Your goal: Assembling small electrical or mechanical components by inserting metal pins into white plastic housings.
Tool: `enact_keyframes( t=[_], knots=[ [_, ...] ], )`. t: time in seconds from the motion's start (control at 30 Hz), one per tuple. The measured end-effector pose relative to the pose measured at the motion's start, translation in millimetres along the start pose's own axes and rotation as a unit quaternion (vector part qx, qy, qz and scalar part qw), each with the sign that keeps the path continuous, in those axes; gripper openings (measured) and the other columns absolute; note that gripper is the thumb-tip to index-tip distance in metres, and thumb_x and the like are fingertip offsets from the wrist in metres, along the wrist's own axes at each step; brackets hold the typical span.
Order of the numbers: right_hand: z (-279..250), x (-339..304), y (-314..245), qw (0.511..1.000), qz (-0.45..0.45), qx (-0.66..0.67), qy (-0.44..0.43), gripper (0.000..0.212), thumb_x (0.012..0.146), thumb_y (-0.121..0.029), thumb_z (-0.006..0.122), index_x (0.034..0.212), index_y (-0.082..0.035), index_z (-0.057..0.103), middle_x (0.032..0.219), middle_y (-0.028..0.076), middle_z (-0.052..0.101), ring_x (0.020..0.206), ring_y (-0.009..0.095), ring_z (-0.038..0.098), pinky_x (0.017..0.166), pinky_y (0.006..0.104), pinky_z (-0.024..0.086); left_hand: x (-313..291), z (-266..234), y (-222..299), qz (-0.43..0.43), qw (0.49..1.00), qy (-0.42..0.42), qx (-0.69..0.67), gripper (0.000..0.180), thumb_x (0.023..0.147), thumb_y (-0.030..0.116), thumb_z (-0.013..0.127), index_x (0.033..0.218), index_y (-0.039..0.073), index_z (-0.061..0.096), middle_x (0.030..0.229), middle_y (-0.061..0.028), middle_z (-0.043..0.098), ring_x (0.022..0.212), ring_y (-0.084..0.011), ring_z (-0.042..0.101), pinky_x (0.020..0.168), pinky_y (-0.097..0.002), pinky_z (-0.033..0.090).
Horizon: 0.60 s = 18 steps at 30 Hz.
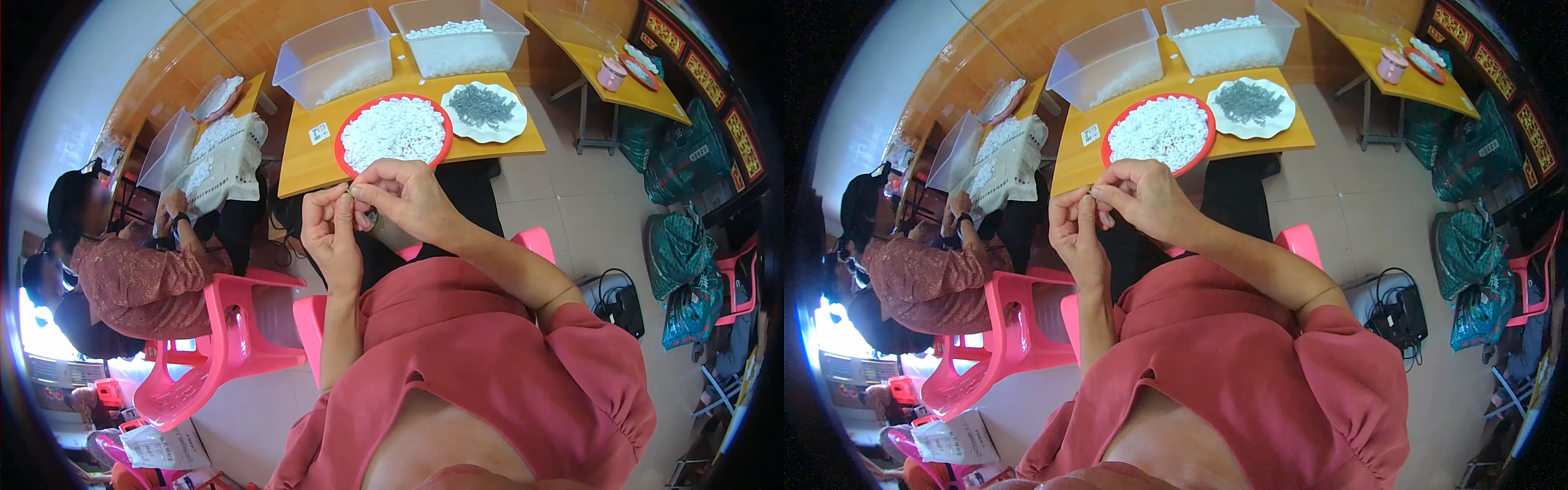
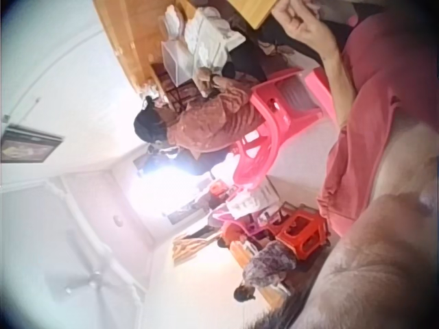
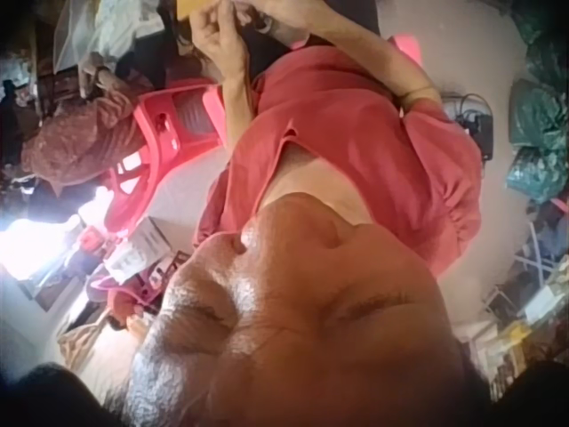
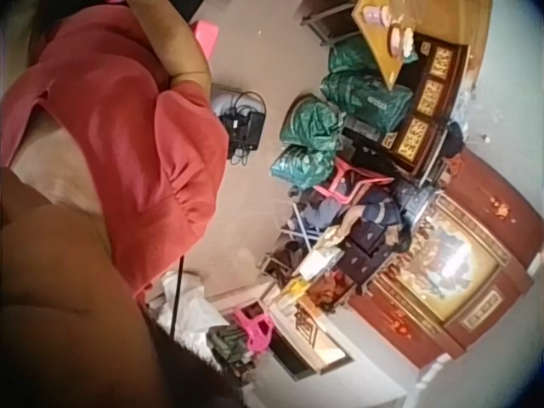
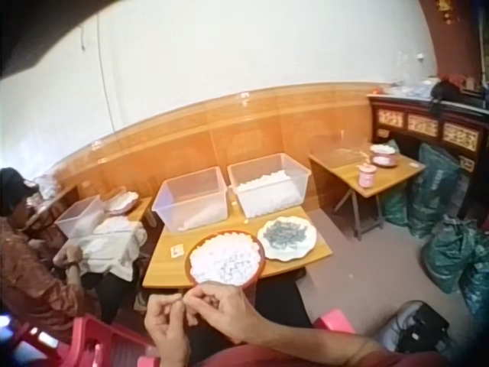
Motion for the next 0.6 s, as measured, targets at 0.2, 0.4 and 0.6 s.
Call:
enact_keyframes(
  t=[0.2, 0.4, 0.6],
  knots=[
    [-8, 6, 4, 0.998, 0.022, -0.051, -0.005, 0.015, 0.084, -0.011, 0.059, 0.079, 0.003, 0.06, 0.066, 0.005, 0.061, 0.057, 0.006, 0.054, 0.052, 0.0206, 0.043, 4, -2, -10, -0.049, 0.998, -0.005, -0.041, 0.01, 0.09, 0.007, 0.051, 0.098, 0.0, 0.052, 0.069, -0.0051, 0.058, 0.056, -0.0072, 0.049, 0.052, -0.019, 0.039],
    [-60, 29, 14, 0.947, -0.073, -0.299, 0.09, 0.019, 0.078, -0.018, 0.063, 0.08, 0.001, 0.063, 0.075, 0.012, 0.063, 0.069, 0.021, 0.06, 0.062, 0.0319, 0.046, 9, -14, -13, -0.064, 0.995, 0.015, -0.071, 0.012, 0.091, 0.009, 0.051, 0.1, 0.002, 0.052, 0.073, -0.0071, 0.061, 0.056, -0.0075, 0.049, 0.052, -0.0191, 0.039],
    [-109, 27, 86, 0.809, -0.084, -0.564, 0.145, 0.019, 0.076, -0.018, 0.063, 0.085, -0.003, 0.064, 0.084, 0.013, 0.063, 0.081, 0.029, 0.059, 0.07, 0.0411, 0.042, 7, -13, -14, -0.072, 0.994, 0.017, -0.08, 0.011, 0.09, 0.009, 0.051, 0.1, 0.003, 0.052, 0.073, -0.0073, 0.061, 0.055, -0.0071, 0.049, 0.051, -0.0189, 0.039]
  ],
)
Point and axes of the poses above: each hand's wrist, its own x-axis towards the middle knuckle, its own z-axis out of the palm, y = z × x, the point moved 9 cm from there along x, towards the middle knuckle
